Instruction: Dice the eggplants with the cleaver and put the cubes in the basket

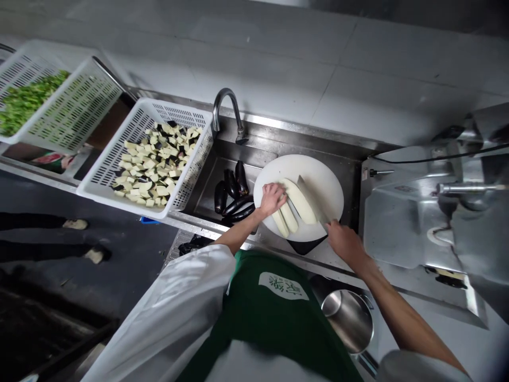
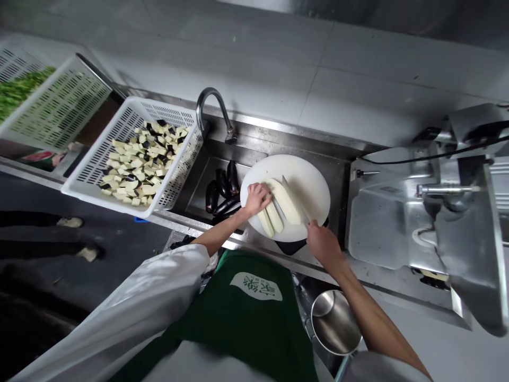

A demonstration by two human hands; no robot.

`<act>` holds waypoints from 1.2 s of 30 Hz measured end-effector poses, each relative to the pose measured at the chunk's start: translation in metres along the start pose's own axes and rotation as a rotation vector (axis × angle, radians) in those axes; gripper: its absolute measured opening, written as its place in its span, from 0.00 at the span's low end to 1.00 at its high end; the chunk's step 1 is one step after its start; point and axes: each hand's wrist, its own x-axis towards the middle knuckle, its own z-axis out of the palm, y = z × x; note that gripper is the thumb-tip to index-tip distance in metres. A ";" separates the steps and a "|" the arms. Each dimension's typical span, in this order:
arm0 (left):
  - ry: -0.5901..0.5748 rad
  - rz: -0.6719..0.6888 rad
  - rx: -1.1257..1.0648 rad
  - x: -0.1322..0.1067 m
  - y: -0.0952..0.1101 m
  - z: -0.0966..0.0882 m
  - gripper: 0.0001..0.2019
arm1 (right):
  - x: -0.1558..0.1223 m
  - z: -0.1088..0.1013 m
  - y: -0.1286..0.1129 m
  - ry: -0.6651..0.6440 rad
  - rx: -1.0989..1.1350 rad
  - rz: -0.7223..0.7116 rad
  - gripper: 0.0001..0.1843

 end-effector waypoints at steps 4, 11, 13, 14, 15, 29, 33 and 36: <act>-0.100 0.040 0.046 0.018 0.015 0.007 0.21 | 0.044 -0.016 -0.026 0.009 -0.006 -0.067 0.20; -0.179 -0.001 0.058 0.020 0.016 0.010 0.23 | 0.072 -0.023 -0.035 -0.028 -0.013 -0.128 0.21; -0.204 0.010 0.073 0.021 0.017 0.009 0.24 | 0.084 -0.024 -0.035 -0.037 -0.019 -0.156 0.20; -0.205 0.023 0.082 0.021 0.017 0.008 0.23 | 0.091 -0.024 -0.036 -0.040 -0.022 -0.165 0.19; -0.203 0.032 0.091 0.022 0.017 0.008 0.23 | 0.098 -0.024 -0.037 -0.044 -0.021 -0.170 0.19; -0.215 -0.033 0.073 0.021 0.018 0.004 0.21 | 0.050 -0.012 -0.025 -0.173 -0.014 -0.149 0.16; -0.224 -0.044 0.073 0.021 0.018 0.002 0.22 | 0.029 0.003 -0.017 -0.165 0.012 -0.111 0.16; -0.219 -0.035 0.080 0.020 0.016 0.001 0.21 | 0.008 0.019 -0.008 -0.180 0.039 -0.096 0.14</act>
